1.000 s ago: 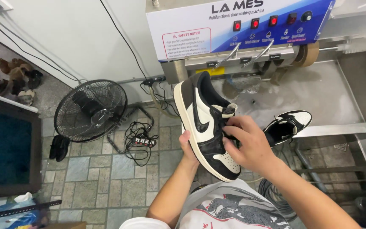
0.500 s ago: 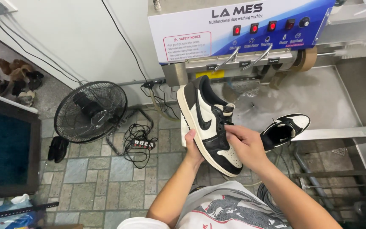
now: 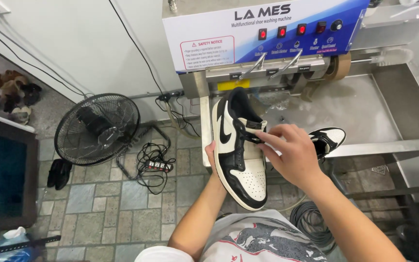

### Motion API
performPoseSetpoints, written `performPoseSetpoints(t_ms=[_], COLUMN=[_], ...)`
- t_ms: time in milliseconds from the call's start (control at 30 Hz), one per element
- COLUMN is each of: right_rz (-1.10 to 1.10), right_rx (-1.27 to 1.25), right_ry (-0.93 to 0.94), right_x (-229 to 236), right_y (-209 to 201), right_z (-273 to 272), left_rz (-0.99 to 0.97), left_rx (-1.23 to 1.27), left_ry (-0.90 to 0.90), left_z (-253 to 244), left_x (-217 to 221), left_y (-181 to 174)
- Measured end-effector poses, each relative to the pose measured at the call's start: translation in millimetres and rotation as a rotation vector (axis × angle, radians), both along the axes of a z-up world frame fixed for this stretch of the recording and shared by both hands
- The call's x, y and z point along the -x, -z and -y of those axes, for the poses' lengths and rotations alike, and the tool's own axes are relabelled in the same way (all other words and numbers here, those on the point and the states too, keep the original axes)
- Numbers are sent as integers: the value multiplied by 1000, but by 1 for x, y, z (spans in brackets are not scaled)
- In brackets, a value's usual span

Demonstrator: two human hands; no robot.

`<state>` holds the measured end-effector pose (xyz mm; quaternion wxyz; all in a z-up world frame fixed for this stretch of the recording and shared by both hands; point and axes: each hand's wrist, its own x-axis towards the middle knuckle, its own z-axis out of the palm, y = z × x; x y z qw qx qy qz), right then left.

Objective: Cleaning and inspecting sneakers using a specialized shoe washing machine and drying station.

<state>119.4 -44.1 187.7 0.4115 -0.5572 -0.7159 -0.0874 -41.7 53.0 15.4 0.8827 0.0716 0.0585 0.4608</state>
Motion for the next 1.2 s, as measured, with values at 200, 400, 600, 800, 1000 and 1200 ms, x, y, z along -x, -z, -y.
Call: performPoseSetpoints(t_ms=[200, 400, 600, 800, 1000, 1200], right_rz=[50, -54, 220, -99, -762, -160], right_rx=[-16, 250, 474, 474, 838, 907], right_ry=[-5, -99, -262, -654, -827, -345], right_x=[2, -5, -21, -78, -120, -83], right_y=[12, 0, -24, -3, 27, -21], right_z=[-5, -1, 3, -3, 2, 23], left_rz=[-154, -272, -354, -341, -329, -316], left_rx=[-118, -181, -419, -303, -313, -371], left_ry=[-29, -79, 39, 147, 176, 180], left_z=[1, 4, -5, -4, 0, 12], left_x=[9, 22, 50, 65, 67, 45], left_y=[-16, -8, -36, -59, -50, -50])
